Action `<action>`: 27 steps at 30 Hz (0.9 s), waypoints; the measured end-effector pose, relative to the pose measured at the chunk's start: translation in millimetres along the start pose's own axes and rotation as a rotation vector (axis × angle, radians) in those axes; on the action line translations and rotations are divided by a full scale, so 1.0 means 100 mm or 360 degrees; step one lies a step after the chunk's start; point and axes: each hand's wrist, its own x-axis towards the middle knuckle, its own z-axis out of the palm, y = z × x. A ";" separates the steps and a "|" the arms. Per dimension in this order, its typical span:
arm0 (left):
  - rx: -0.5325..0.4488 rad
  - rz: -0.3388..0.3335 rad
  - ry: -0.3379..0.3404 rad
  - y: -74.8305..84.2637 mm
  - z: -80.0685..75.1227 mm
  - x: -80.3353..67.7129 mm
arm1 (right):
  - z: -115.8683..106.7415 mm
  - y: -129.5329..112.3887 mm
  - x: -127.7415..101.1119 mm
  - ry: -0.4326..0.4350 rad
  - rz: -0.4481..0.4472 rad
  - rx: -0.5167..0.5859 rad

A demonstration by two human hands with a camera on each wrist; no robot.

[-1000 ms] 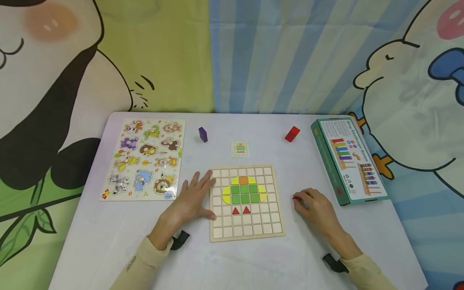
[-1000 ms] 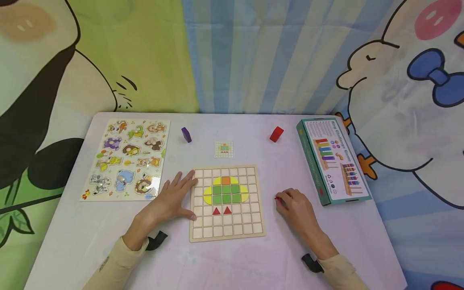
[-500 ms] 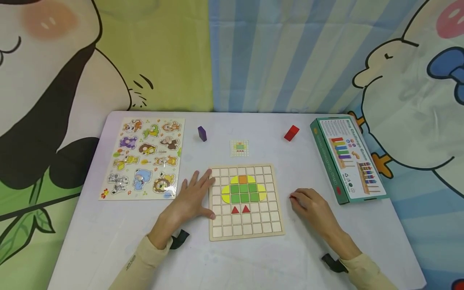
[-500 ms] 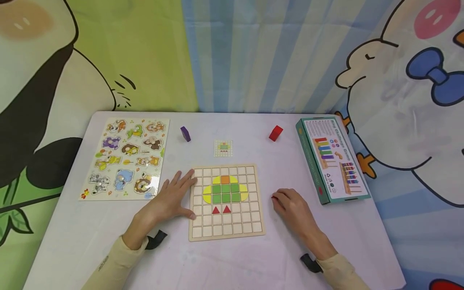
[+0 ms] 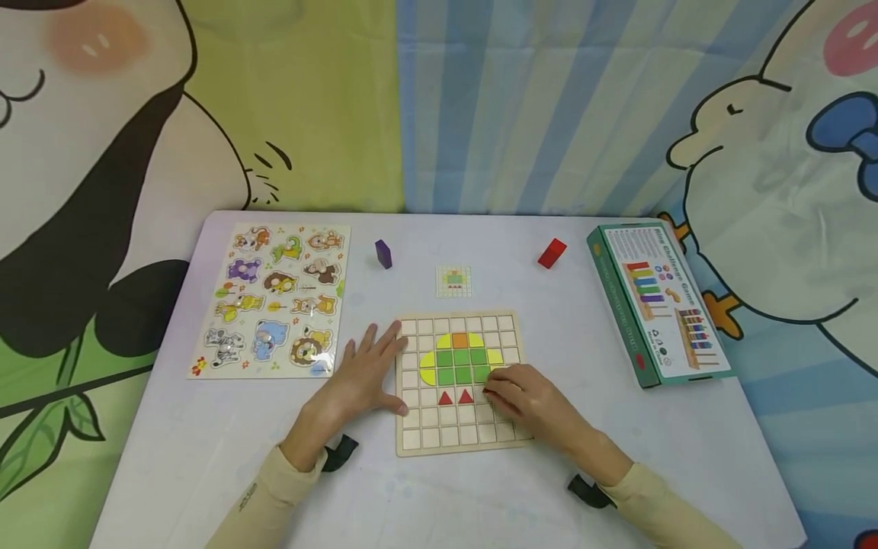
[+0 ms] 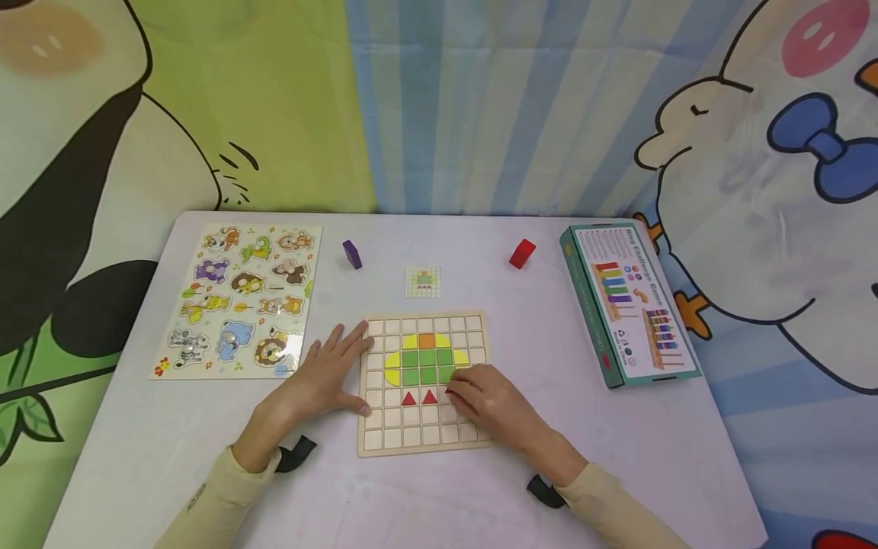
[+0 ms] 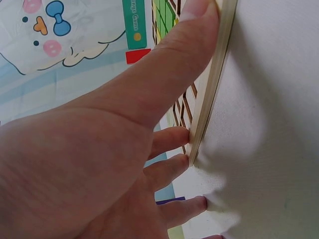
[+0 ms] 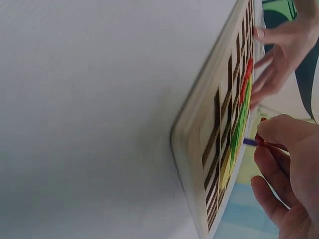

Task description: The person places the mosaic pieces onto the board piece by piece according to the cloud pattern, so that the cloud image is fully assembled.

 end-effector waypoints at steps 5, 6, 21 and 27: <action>-0.0001 0.0004 0.0005 0.00 0.01 0.01 | 0.10 -0.09 0.00 -0.0116 0.0000 0.0004; 0.0001 0.0004 0.0007 0.00 0.01 0.01 | 0.11 -0.10 0.00 -0.0139 0.0012 0.0002; -0.0002 0.0001 0.0016 0.00 0.01 0.00 | 0.13 -0.17 0.00 -0.0239 0.0283 0.0032; 0.0000 -0.0001 0.0013 -0.01 0.02 0.01 | 0.12 -0.20 0.02 -0.0247 0.0440 0.0073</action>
